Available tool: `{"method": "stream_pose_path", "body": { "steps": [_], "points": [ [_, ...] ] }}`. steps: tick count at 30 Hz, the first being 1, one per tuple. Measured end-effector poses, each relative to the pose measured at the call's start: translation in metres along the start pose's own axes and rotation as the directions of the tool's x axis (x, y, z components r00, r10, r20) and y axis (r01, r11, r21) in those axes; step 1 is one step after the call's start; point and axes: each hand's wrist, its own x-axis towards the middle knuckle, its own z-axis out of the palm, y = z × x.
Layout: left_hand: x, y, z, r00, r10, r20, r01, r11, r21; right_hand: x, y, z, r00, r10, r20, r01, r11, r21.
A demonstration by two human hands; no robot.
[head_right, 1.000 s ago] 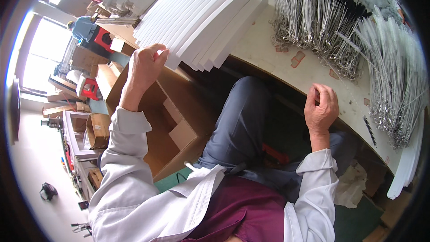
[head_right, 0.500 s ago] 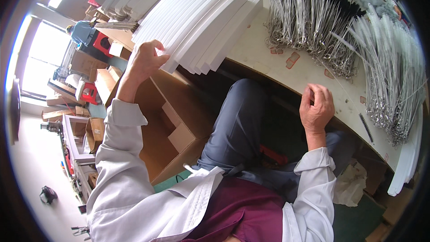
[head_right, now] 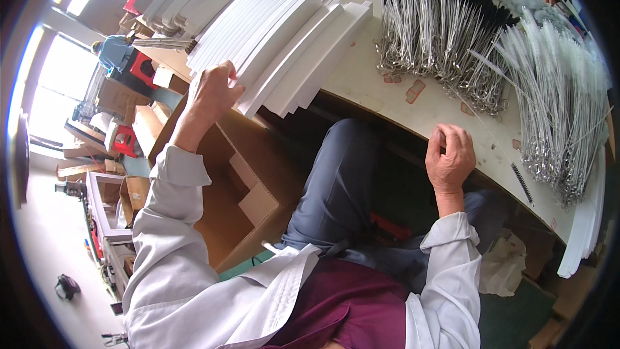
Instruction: Packaging bundles of metal wire loops into white cardboard boxes and sealing them.
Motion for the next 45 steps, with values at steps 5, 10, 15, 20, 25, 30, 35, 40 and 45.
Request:
{"method": "stream_pose_path", "body": {
  "steps": [5, 10, 15, 20, 25, 30, 35, 40, 45],
  "points": [
    [0.001, 0.009, 0.001, 1.0, -0.002, -0.015, 0.003, 0.999, 0.04, -0.002, 0.0, 0.001, 0.999, 0.036, 0.002, -0.036, 0.999, 0.0],
    [0.001, 0.007, 0.004, 0.993, 0.104, -0.053, -0.095, 0.984, 0.153, -0.002, 0.0, 0.002, 0.999, 0.04, 0.002, -0.04, 0.999, 0.018],
    [-0.001, 0.019, 0.007, 0.99, 0.13, -0.05, -0.121, 0.981, 0.151, -0.002, 0.0, 0.001, 0.999, 0.039, -0.001, -0.039, 0.999, 0.012],
    [0.006, 0.024, 0.012, 0.994, 0.096, 0.046, -0.104, 0.969, 0.225, -0.002, 0.001, 0.002, 1.0, 0.025, -0.014, -0.025, 1.0, 0.002],
    [0.005, 0.02, 0.011, 0.996, 0.067, -0.062, -0.057, 0.987, 0.153, -0.002, 0.001, 0.004, 1.0, -0.003, -0.02, 0.003, 1.0, -0.002],
    [-0.003, 0.008, -0.005, 0.979, 0.047, -0.199, -0.039, 0.998, 0.045, -0.001, 0.001, 0.001, 1.0, -0.009, -0.017, 0.009, 1.0, -0.012],
    [-0.008, -0.009, -0.005, 0.981, -0.014, -0.191, -0.042, 0.958, -0.285, -0.002, 0.001, 0.003, 1.0, -0.011, -0.009, 0.011, 1.0, -0.019],
    [-0.017, -0.009, -0.013, 0.957, 0.017, -0.29, -0.08, 0.976, -0.204, -0.002, 0.001, 0.002, 1.0, 0.004, -0.003, -0.004, 1.0, -0.015],
    [-0.031, -0.013, -0.016, 0.933, -0.093, -0.347, -0.108, 0.85, -0.516, -0.002, -0.001, 0.003, 1.0, 0.011, -0.005, -0.011, 1.0, -0.019]
  ]
}}
